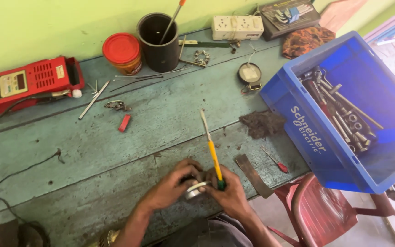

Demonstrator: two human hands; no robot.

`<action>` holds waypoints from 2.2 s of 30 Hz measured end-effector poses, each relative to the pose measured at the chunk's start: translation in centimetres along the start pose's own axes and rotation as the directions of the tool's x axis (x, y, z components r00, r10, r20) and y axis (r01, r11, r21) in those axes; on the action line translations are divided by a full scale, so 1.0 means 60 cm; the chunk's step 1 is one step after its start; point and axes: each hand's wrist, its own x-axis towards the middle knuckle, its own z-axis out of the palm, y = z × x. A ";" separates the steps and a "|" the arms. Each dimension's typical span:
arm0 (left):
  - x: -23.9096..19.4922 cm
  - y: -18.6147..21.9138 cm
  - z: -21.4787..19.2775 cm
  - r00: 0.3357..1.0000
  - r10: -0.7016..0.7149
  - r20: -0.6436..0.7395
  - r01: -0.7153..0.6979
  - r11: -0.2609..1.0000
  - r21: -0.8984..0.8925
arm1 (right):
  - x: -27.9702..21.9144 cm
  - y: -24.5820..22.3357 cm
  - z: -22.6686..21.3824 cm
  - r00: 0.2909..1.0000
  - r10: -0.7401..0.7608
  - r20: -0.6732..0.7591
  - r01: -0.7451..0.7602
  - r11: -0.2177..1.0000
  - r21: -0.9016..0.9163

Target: Repairing and reassembling a motorcycle horn component on a workshop workbench.

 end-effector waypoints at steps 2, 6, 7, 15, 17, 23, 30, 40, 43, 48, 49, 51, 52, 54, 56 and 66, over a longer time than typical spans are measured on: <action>0.010 -0.006 0.031 0.996 0.070 0.056 -0.071 0.997 0.016 | -0.017 -0.006 -0.029 0.996 0.089 0.008 -0.089 0.996 -0.013; 0.037 0.004 0.093 0.996 0.079 0.040 -0.081 0.996 0.036 | -0.029 0.028 -0.099 0.991 0.129 0.030 -0.128 0.992 -0.011; 0.046 0.001 0.106 1.000 0.025 -0.004 -0.026 0.997 -0.067 | -0.029 0.027 -0.112 0.994 0.095 0.048 -0.097 0.994 0.045; 0.135 -0.043 0.079 0.800 0.252 -0.545 0.082 0.853 0.515 | -0.029 0.049 -0.132 0.960 -0.275 0.055 0.280 0.948 -0.151; 0.155 -0.031 0.066 0.907 0.264 -0.328 -0.009 0.791 0.612 | -0.024 0.018 -0.130 0.997 0.039 0.061 -0.035 0.997 -0.065; 0.185 -0.067 0.078 0.962 0.191 -0.193 0.032 0.627 0.778 | -0.025 0.038 -0.136 0.986 -0.151 0.066 0.161 0.972 -0.169; 0.134 -0.019 0.089 0.889 -0.172 -0.424 0.288 0.930 0.229 | -0.033 0.047 -0.136 0.995 -0.081 0.060 0.085 0.994 -0.071; 0.056 -0.011 0.115 0.969 -0.226 0.103 0.247 0.912 -0.327 | -0.029 0.031 -0.141 0.990 -0.103 0.096 0.109 0.992 -0.057; 0.060 -0.027 0.127 0.971 -0.214 0.106 0.238 0.841 -0.486 | -0.026 0.047 -0.146 0.991 -0.058 0.117 0.052 0.997 0.054; 0.068 -0.027 0.127 0.973 -0.186 0.136 0.231 0.808 -0.543 | -0.023 0.057 -0.151 0.993 0.023 0.118 -0.024 1.000 0.007; 0.071 -0.023 0.122 0.967 -0.194 0.168 0.255 0.806 -0.535 | -0.022 0.061 -0.152 0.991 0.002 0.130 -0.008 0.999 0.051; 0.074 -0.018 0.117 0.959 -0.202 0.199 0.279 0.802 -0.528 | -0.023 0.062 -0.153 0.990 -0.017 0.142 0.004 0.996 0.093; 0.074 -0.016 0.117 0.954 -0.219 0.203 0.294 0.803 -0.519 | -0.024 0.059 -0.153 0.990 -0.015 0.139 0.005 0.997 0.072; 0.077 -0.017 0.115 0.952 -0.233 0.201 0.305 0.806 -0.508 | -0.021 0.052 -0.154 0.990 -0.018 0.139 0.011 0.999 0.049; 0.078 -0.021 0.118 0.943 -0.250 0.219 0.331 0.755 -0.566 | -0.021 0.049 -0.154 0.991 0.005 0.133 -0.011 0.999 0.040; 0.092 -0.026 0.111 0.948 -0.205 0.242 0.286 0.883 -0.372 | -0.020 0.056 -0.159 0.985 0.091 0.145 -0.102 0.992 0.069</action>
